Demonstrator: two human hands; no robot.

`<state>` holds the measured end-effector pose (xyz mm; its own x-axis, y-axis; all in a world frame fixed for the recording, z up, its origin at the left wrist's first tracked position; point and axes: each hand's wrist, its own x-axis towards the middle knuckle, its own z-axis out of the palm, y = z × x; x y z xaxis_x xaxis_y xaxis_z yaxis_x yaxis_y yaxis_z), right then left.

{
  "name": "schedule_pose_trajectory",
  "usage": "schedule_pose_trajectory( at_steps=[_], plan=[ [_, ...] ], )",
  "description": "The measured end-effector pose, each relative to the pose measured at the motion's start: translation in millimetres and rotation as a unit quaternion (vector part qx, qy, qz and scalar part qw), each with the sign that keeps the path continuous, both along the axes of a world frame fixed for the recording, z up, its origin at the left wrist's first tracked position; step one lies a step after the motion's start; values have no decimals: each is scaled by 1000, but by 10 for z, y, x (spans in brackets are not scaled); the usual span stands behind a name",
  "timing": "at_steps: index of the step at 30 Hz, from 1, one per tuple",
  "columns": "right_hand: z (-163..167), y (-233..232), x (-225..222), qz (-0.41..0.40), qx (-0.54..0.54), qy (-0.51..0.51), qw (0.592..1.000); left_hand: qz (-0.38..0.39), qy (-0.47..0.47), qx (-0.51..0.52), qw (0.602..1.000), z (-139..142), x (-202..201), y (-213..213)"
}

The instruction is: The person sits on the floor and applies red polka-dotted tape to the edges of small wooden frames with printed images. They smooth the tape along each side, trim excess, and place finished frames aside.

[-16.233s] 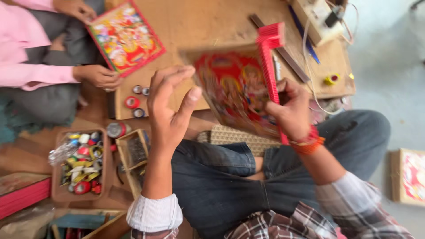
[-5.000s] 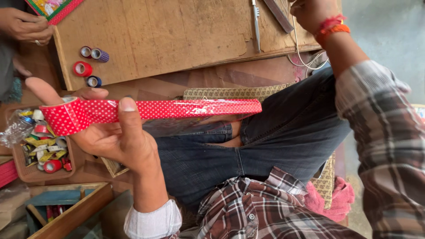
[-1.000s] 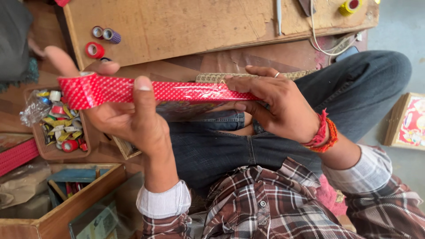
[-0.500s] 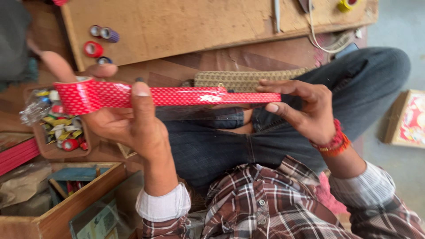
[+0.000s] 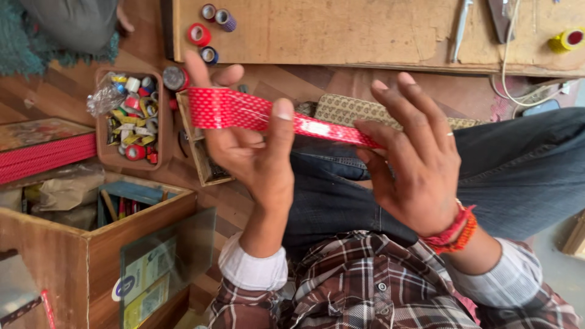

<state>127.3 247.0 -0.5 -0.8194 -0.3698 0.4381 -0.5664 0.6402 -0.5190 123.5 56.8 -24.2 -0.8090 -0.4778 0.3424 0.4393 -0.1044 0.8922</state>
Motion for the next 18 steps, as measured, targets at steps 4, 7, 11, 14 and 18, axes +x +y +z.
schedule_pose_trajectory(
  at_steps=[4, 7, 11, 14, 18],
  plan=[
    [59, -100, 6, 12, 15, -4, 1000, 11, -7, -9, 1000, -22, 50, 23],
    [133, -219, -57, 52, 25, 26, 998, 17, -29, -26, 999, -22, 77, 0],
    [290, -367, -239, 137, -35, -2, 990, 7, -23, -14, 1000, -23, 97, -13],
    [394, -432, -370, 186, -65, -50, 979, -13, 4, 19, 1000, -43, 96, -53],
    [457, -413, -483, 246, -87, -109, 959, -28, 1, -23, 999, -61, 116, -58]
  ],
)
